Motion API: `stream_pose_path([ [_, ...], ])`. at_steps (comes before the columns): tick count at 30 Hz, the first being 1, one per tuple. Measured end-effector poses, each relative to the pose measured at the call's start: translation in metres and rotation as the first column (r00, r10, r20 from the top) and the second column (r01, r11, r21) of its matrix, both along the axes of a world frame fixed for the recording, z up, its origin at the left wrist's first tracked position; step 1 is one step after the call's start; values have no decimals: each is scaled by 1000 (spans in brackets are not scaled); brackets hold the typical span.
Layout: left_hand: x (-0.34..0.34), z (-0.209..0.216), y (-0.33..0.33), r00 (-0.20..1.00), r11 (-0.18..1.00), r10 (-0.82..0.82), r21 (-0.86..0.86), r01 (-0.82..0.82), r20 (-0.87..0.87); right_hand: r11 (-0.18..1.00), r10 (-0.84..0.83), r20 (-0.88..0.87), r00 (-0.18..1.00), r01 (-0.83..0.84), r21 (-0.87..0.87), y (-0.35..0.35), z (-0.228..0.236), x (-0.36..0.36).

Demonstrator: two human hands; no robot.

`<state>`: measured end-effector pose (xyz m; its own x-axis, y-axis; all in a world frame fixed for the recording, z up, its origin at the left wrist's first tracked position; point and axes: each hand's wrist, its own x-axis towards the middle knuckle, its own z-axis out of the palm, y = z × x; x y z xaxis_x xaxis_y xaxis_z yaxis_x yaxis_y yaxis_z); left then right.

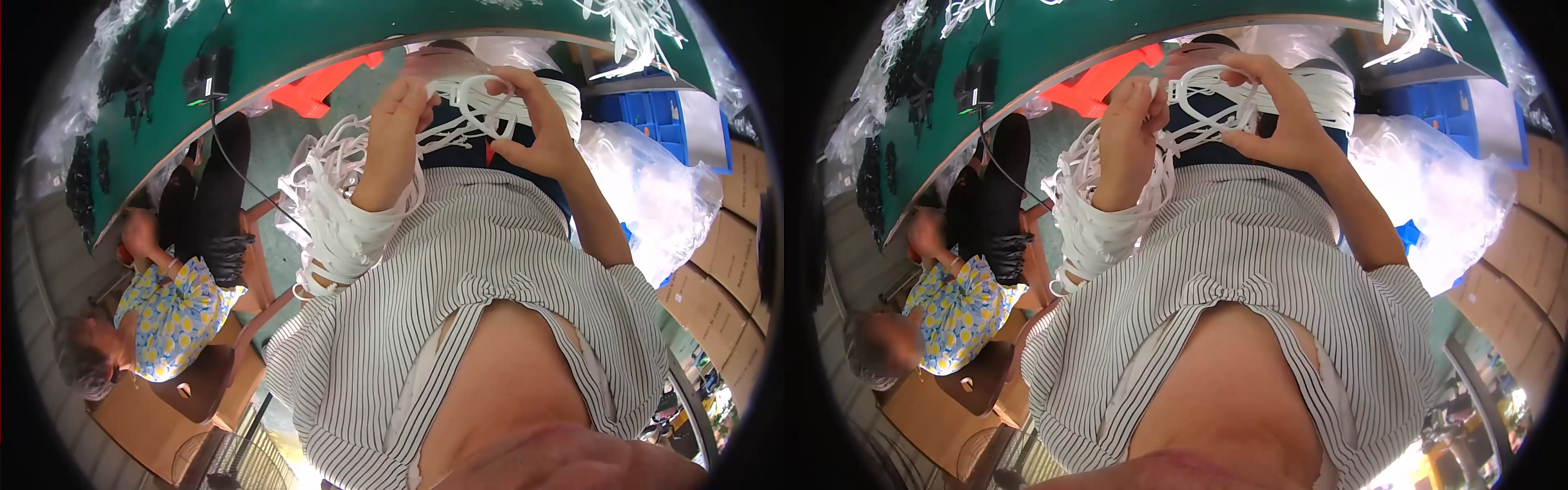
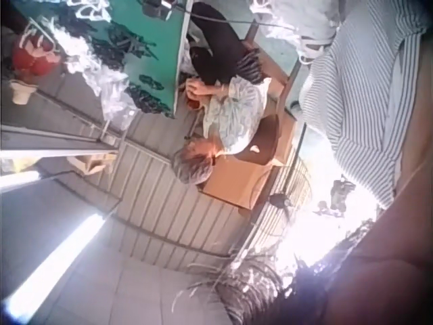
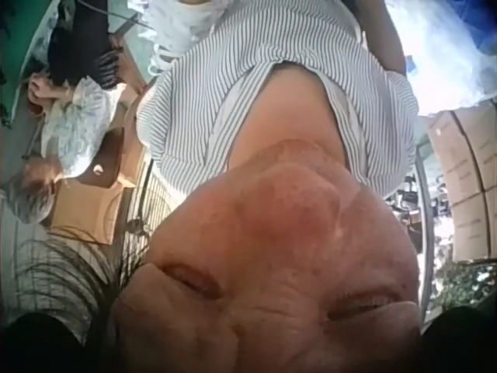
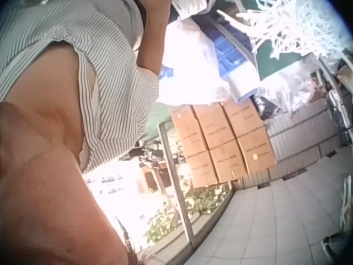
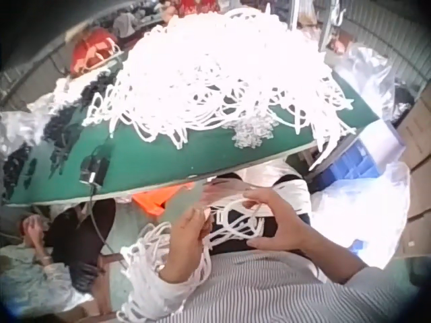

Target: Inspecting and assembling white plastic or elastic straps on a factory production line.

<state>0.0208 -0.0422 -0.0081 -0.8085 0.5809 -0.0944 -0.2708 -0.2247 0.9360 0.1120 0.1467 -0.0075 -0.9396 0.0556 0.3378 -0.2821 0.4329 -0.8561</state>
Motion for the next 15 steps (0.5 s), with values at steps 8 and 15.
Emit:
stream_pose_path([
  [8, 9, 10, -3, 990, 990, -109, 105, 99, 91, 994, 74, 9, 997, -73, -85, -2, -3, -2],
  [15, 12, 12, -2, 988, 988, -157, 0, 157, 14, 989, 134, 67, 989, -128, -79, -2, -7, -2],
])
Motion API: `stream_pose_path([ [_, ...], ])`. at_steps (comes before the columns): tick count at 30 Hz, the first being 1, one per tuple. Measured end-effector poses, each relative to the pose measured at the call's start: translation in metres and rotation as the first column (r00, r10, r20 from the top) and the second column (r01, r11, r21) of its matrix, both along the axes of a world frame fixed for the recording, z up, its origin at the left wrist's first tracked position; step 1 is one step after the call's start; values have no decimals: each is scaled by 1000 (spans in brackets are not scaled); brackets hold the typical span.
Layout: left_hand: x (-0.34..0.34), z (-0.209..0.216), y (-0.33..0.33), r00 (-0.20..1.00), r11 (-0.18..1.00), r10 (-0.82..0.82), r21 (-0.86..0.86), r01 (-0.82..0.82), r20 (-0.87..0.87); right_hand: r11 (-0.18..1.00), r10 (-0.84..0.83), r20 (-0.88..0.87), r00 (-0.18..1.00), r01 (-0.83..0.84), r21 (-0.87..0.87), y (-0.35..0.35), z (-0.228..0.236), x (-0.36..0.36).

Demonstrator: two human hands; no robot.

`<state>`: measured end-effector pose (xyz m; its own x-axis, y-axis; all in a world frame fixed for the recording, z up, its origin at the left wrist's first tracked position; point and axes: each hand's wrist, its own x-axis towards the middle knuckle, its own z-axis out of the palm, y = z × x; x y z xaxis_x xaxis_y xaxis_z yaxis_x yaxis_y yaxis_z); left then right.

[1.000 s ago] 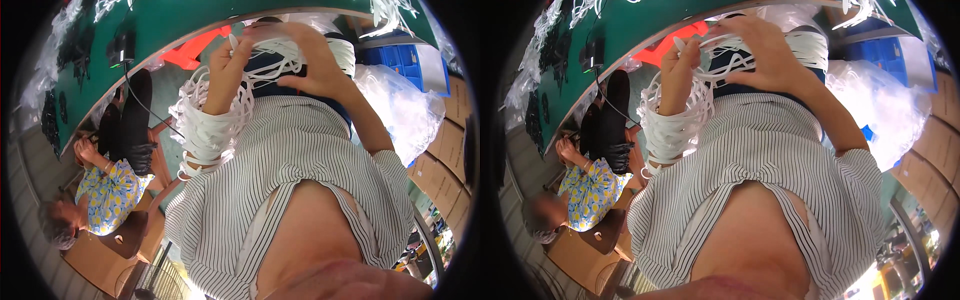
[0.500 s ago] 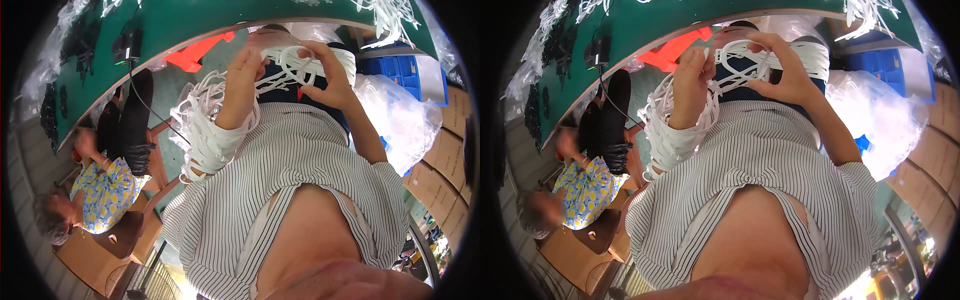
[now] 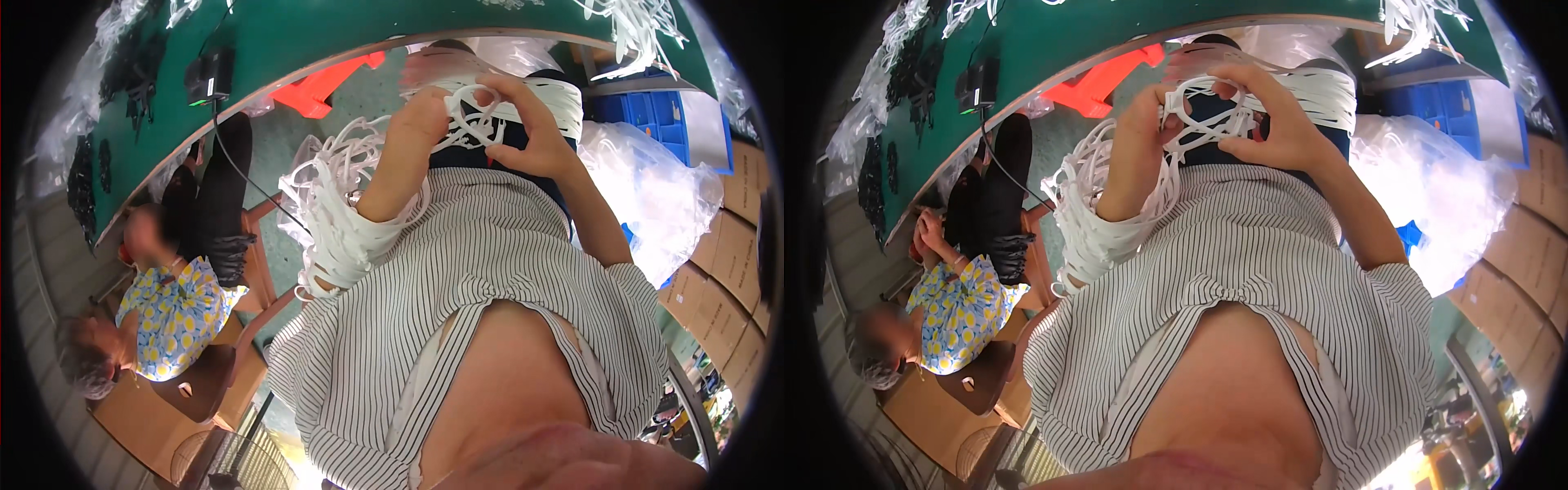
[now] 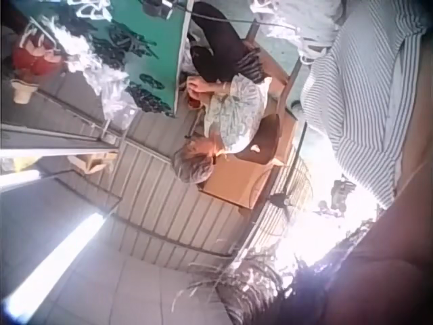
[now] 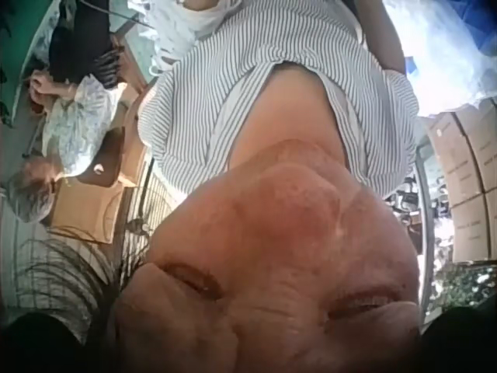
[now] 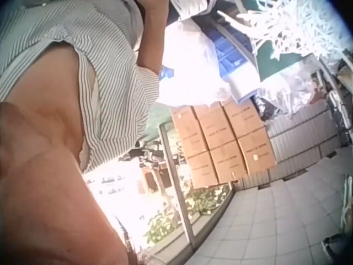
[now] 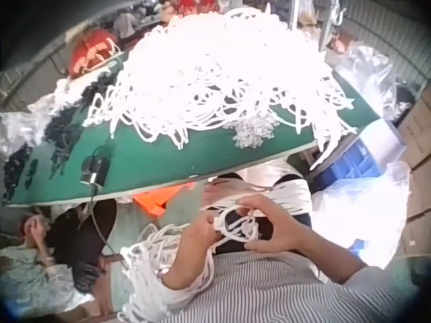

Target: Inspecting and assembling white plastic or elastic straps on a factory production line.

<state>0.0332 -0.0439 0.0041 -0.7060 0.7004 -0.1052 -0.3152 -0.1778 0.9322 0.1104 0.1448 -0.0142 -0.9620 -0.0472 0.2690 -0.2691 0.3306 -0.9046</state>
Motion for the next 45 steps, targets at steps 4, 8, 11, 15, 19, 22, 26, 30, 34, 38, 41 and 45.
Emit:
stream_pose_path([
  [4, 2, -8, 6, 940, 979, 64, -161, -125, -336, 956, -40, -23, 999, 45, 289, 3, 14, 2],
  [8, 7, -15, 12, 799, 949, 131, -158, -271, -586, 808, -51, -181, 982, 147, 571, -22, 37, -1],
  [11, 12, -9, 15, 745, 930, 27, -256, -264, -667, 803, -110, -231, 967, 223, 552, -35, 25, -7],
  [15, -2, -8, 6, 579, 895, 63, -210, -393, -813, 749, -129, -200, 971, 227, 622, -35, 31, -10],
  [19, -15, -6, -16, 743, 900, 183, -193, -390, -644, 882, -109, -42, 993, 116, 457, -30, 54, -6],
  [22, -22, -11, -26, 979, 971, 163, -154, -181, -120, 945, -37, 161, 986, -18, 326, -25, 60, -10],
  [26, -25, -15, -17, 982, 978, -148, 166, 127, 116, 968, 82, 105, 991, -105, 229, -15, 75, -19],
  [30, -26, -10, -15, 911, 898, -400, 237, 370, 96, 952, 135, 73, 988, -150, 268, -2, 78, -19],
  [34, -32, -2, -24, 920, 919, -391, 49, 391, 0, 937, 167, 106, 980, -191, 292, 11, 75, -14],
  [38, -32, 6, -27, 925, 933, -345, -161, 321, -158, 935, 155, 243, 958, -222, 278, 18, 66, -8],
  [41, -30, 14, -22, 884, 954, -299, -146, 264, -360, 987, 152, 466, 871, -157, -28, 13, 55, -1],
  [45, -27, 25, -18, 886, 949, -312, -153, 275, -342, 959, 207, 461, 863, -86, -270, 13, 52, 2],
])
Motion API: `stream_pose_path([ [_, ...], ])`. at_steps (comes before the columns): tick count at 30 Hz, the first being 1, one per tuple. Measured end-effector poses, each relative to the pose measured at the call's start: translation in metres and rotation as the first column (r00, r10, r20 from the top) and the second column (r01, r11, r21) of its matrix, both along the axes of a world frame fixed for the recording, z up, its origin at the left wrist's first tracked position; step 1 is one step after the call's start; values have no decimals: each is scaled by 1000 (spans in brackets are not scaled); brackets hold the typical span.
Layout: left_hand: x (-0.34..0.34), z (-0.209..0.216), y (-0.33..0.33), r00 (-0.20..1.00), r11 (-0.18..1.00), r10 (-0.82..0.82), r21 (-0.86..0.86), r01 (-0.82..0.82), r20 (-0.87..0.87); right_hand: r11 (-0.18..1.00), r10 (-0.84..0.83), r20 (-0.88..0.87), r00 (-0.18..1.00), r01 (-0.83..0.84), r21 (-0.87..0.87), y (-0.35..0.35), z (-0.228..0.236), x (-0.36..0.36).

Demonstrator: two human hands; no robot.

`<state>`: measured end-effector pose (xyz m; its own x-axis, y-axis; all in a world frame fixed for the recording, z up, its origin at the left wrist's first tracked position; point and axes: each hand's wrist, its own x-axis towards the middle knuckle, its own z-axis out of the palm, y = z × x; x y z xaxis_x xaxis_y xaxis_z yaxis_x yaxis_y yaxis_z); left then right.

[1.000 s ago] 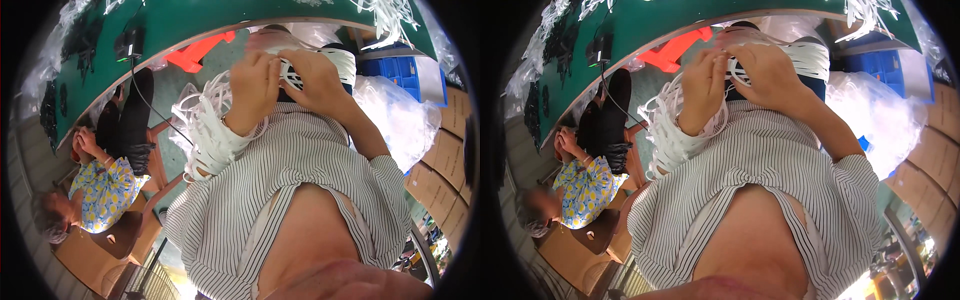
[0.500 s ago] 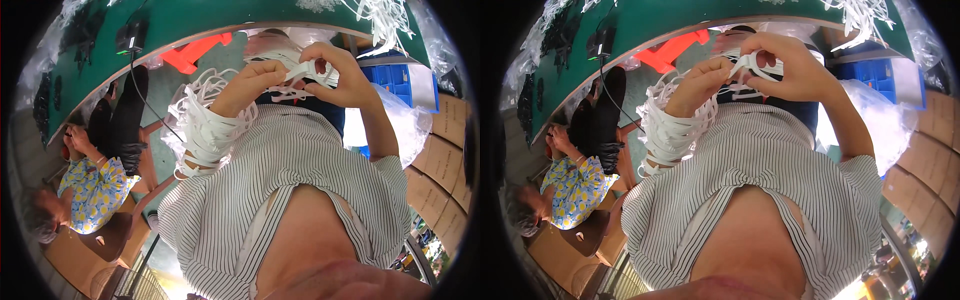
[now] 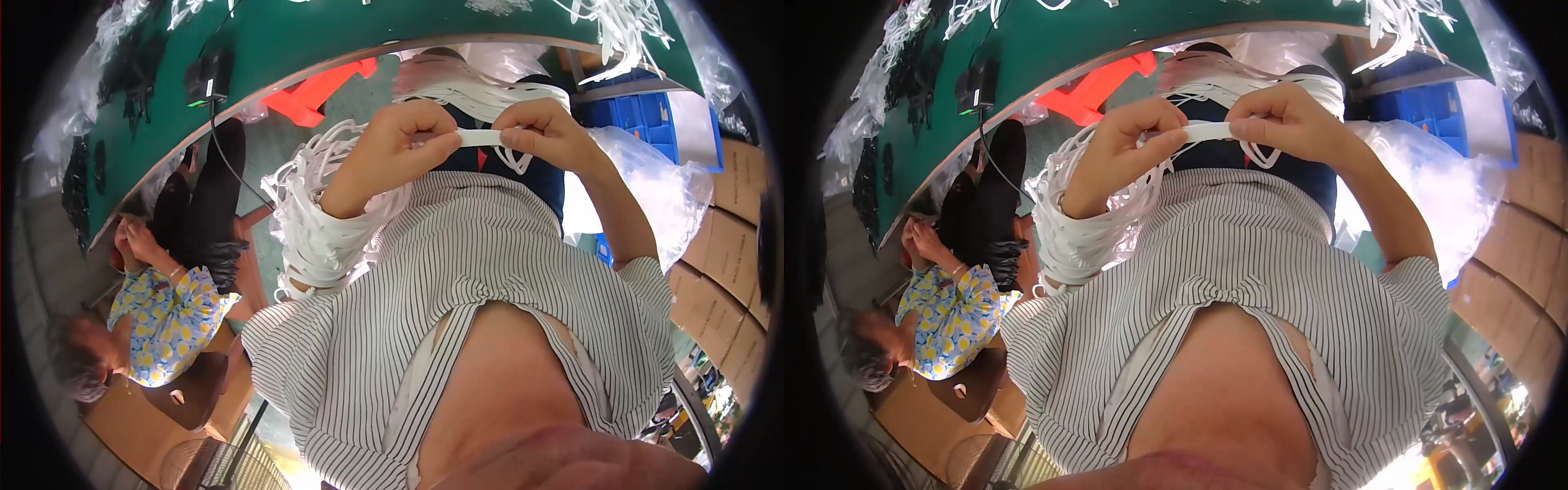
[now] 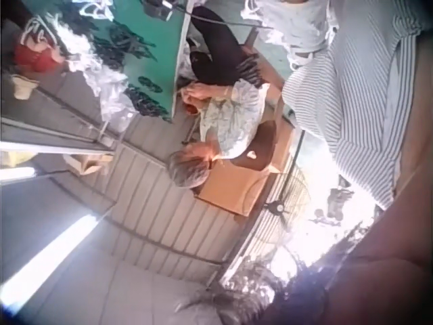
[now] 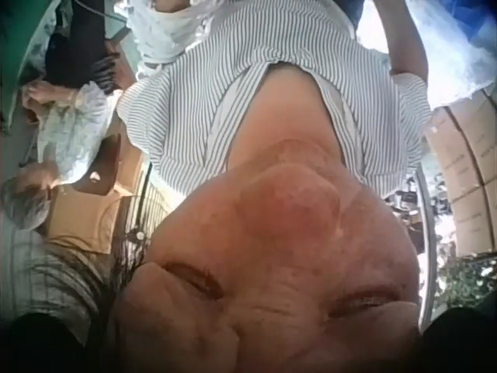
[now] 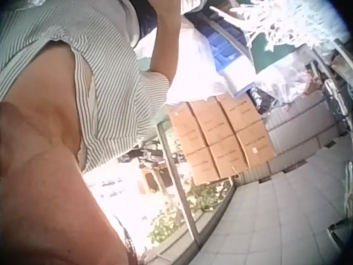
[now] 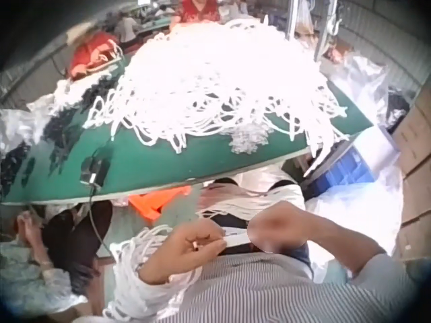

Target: Inspecting and assembling white plastic or elastic straps on a factory production line.

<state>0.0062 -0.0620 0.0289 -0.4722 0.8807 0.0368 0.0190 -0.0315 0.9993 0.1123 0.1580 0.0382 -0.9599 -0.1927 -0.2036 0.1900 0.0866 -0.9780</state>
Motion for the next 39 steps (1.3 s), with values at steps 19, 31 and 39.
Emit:
stream_pose_path([
  [19, -11, -10, 11, 994, 993, -43, -103, 54, 103, 992, -55, -14, 998, 57, 117, 9, -8, 7],
  [31, -10, -10, 10, 983, 991, -25, -125, 49, 181, 996, -35, -6, 999, 36, 85, 8, -17, 6],
  [39, -7, -14, 13, 979, 980, -73, -168, 106, 193, 999, -27, 16, 999, 27, 48, 6, -20, 5],
])
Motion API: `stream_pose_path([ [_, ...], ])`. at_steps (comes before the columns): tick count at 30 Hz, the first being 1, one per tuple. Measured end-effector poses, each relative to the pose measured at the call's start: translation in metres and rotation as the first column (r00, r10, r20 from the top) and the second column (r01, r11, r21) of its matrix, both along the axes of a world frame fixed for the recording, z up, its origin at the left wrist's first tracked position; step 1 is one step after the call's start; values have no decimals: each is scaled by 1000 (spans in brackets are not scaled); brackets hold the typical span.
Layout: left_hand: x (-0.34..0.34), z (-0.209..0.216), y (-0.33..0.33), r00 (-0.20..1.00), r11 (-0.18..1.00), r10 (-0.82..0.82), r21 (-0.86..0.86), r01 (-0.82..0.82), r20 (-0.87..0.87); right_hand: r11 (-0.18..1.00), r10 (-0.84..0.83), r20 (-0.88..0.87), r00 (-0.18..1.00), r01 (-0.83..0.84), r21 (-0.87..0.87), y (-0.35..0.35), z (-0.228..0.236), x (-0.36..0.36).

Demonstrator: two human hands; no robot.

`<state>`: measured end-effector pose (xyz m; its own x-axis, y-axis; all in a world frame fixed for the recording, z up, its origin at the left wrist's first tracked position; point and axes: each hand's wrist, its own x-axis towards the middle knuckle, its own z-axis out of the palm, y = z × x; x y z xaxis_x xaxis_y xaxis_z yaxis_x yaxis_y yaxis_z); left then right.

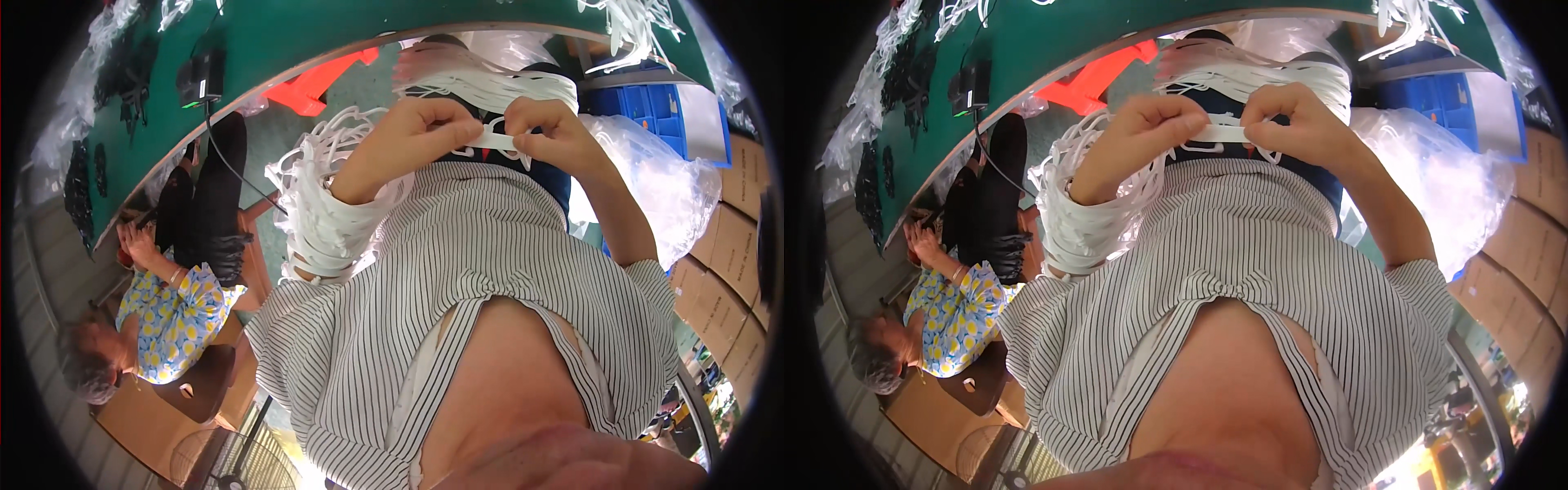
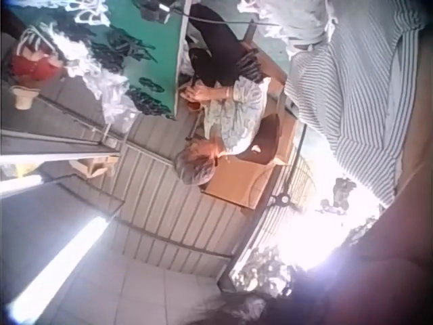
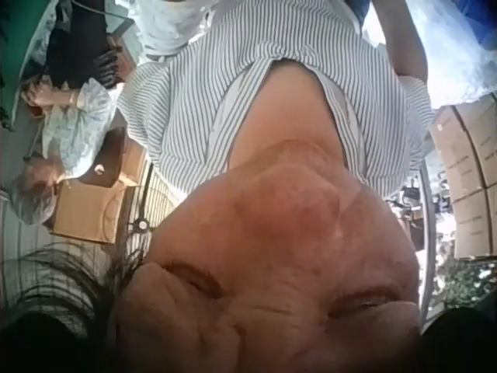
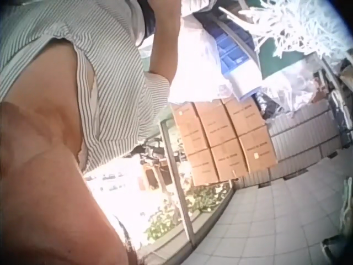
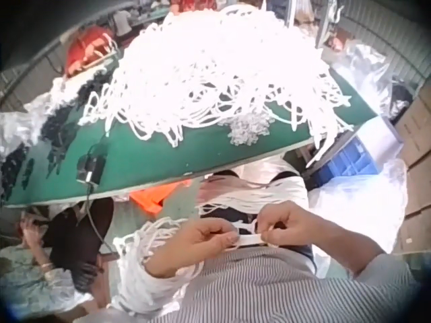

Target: Inspecting and assembling white plastic or elastic straps on a factory production line.

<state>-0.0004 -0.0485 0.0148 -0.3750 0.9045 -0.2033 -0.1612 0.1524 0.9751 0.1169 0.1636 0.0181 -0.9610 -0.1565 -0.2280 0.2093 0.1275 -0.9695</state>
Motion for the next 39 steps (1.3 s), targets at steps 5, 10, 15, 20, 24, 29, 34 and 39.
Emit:
stream_pose_path([
  [5, 6, 2, 1, 994, 999, -13, -34, 9, -110, 994, -97, -103, 990, 102, 48, -7, -3, 6],
  [10, 7, 6, -1, 975, 999, 10, -29, -17, -221, 976, -85, -192, 978, 121, 182, -7, 6, 7],
  [15, 8, 16, -5, 978, 998, 70, 7, -69, -195, 977, -13, -246, 969, 64, 201, -9, 19, 8],
  [20, 9, 14, 1, 979, 996, 84, 23, -81, -188, 990, -38, -258, 965, 71, 120, -7, 11, 10],
  [24, -2, 14, 12, 991, 998, 1, -60, -9, -133, 992, -97, -219, 971, 113, 63, -7, 15, 10],
  [29, -32, -3, 52, 766, 977, 197, 186, -103, -612, 986, -163, -229, 960, 166, -4, -4, 12, 11],
  [34, -65, -17, 94, 150, 894, 404, 355, -273, -902, 985, -168, -210, 963, 172, 2, -3, 9, 12],
  [39, -65, -28, 106, -21, 904, 295, 286, -317, -955, 977, -207, -235, 950, 211, -6, 1, 8, 17],
])
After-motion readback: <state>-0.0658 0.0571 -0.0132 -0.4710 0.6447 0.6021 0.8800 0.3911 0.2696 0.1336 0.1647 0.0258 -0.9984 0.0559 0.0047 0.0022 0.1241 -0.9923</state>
